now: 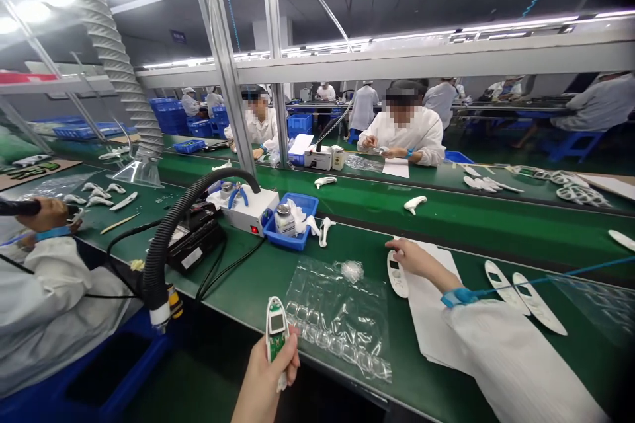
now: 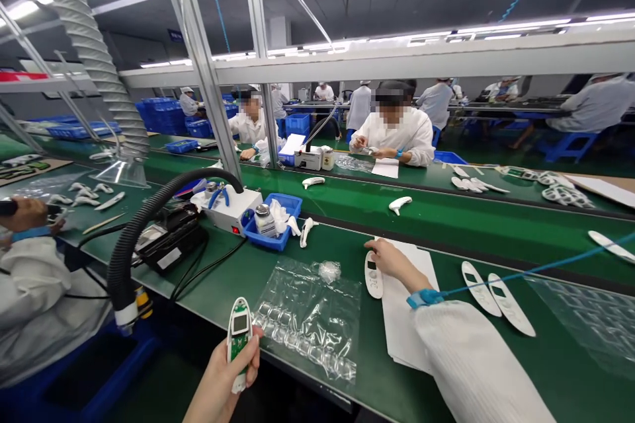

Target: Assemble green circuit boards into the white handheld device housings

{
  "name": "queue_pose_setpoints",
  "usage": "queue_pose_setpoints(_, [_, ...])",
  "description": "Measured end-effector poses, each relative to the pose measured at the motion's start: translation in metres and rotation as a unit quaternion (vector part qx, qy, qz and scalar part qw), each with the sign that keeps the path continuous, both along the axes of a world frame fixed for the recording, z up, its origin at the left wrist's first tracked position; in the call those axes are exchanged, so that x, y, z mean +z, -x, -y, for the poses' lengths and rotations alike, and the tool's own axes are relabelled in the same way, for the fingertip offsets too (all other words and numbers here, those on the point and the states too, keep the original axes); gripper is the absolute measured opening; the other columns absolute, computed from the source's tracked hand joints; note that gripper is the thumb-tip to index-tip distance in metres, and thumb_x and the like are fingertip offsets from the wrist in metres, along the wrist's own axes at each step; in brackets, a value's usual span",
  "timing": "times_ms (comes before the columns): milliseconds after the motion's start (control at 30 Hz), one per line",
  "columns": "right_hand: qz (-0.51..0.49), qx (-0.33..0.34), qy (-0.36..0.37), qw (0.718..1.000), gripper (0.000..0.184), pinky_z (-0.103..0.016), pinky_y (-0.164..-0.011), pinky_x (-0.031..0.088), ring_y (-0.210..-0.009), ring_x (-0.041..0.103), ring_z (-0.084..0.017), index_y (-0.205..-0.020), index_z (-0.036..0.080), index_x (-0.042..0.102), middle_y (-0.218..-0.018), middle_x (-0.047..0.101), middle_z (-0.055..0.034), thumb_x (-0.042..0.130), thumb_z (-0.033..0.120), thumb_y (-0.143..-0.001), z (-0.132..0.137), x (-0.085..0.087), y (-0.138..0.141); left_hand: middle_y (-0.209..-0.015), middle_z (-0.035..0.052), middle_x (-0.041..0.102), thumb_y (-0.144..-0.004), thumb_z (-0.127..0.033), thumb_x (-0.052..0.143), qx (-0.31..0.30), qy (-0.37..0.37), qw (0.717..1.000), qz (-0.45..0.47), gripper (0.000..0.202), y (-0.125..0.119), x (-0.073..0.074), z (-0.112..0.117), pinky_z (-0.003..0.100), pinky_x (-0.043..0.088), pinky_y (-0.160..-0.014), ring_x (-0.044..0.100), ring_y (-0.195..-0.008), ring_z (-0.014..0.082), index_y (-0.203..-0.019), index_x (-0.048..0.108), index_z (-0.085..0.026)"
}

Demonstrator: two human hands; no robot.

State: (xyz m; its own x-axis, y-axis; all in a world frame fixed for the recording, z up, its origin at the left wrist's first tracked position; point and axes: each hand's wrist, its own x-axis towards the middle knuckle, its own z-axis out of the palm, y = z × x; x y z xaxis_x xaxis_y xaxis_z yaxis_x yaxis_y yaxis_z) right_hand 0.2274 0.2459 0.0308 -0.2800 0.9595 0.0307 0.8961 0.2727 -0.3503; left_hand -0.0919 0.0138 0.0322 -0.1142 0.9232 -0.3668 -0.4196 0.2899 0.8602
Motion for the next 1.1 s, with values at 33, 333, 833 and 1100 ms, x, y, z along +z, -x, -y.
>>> queue_pose_setpoints(33, [-0.009,0.009,0.01,1.0,0.026,-0.031,-0.078,0.044,-0.093,0.063,-0.025,-0.097,0.013,0.067,-0.102,0.068,-0.0146,0.047,0.01,-0.08,0.0,-0.001,-0.003,-0.056,-0.0031,0.053,-0.07,-0.041,0.075,0.001,0.009,1.0,0.009,0.035,-0.001,-0.004,0.004,0.019,0.033,-0.046,0.043,-0.047,0.0059,-0.087,0.062,-0.013])
queue_pose_setpoints(333, [-0.14,0.149,0.02,0.979,0.024,-0.028,-0.071,0.046,-0.081,0.061,-0.02,-0.091,0.019,0.064,-0.089,0.066,-0.0067,0.04,0.023,-0.09,0.106,0.034,0.069,-0.044,-0.0008,0.054,-0.056,-0.056,0.079,0.014,0.019,0.999,-0.043,0.051,-0.033,-0.042,0.026,0.018,0.03,-0.038,0.042,-0.037,0.0064,-0.072,0.064,-0.01])
queue_pose_setpoints(833, [-0.087,0.041,-0.001,0.995,0.023,-0.031,-0.064,0.04,-0.074,0.061,-0.022,-0.081,0.018,0.057,-0.084,0.063,-0.0078,0.039,0.026,-0.092,0.154,-0.028,0.174,-0.04,-0.0062,0.043,-0.057,-0.047,0.078,0.159,0.055,0.976,-0.141,0.04,-0.011,-0.038,0.048,0.019,0.024,-0.034,0.034,-0.034,0.0056,-0.059,0.058,-0.012])
queue_pose_setpoints(1100, [-0.157,0.002,-0.049,0.986,0.02,-0.027,-0.058,0.034,-0.062,0.052,-0.017,-0.076,0.02,0.055,-0.071,0.058,-0.0015,0.046,0.032,-0.089,0.168,-0.035,0.179,-0.042,-0.0069,0.042,-0.062,-0.04,0.075,0.172,0.056,0.974,-0.137,0.033,-0.006,-0.041,0.049,0.019,0.025,-0.035,0.034,-0.036,0.0062,-0.058,0.055,-0.014])
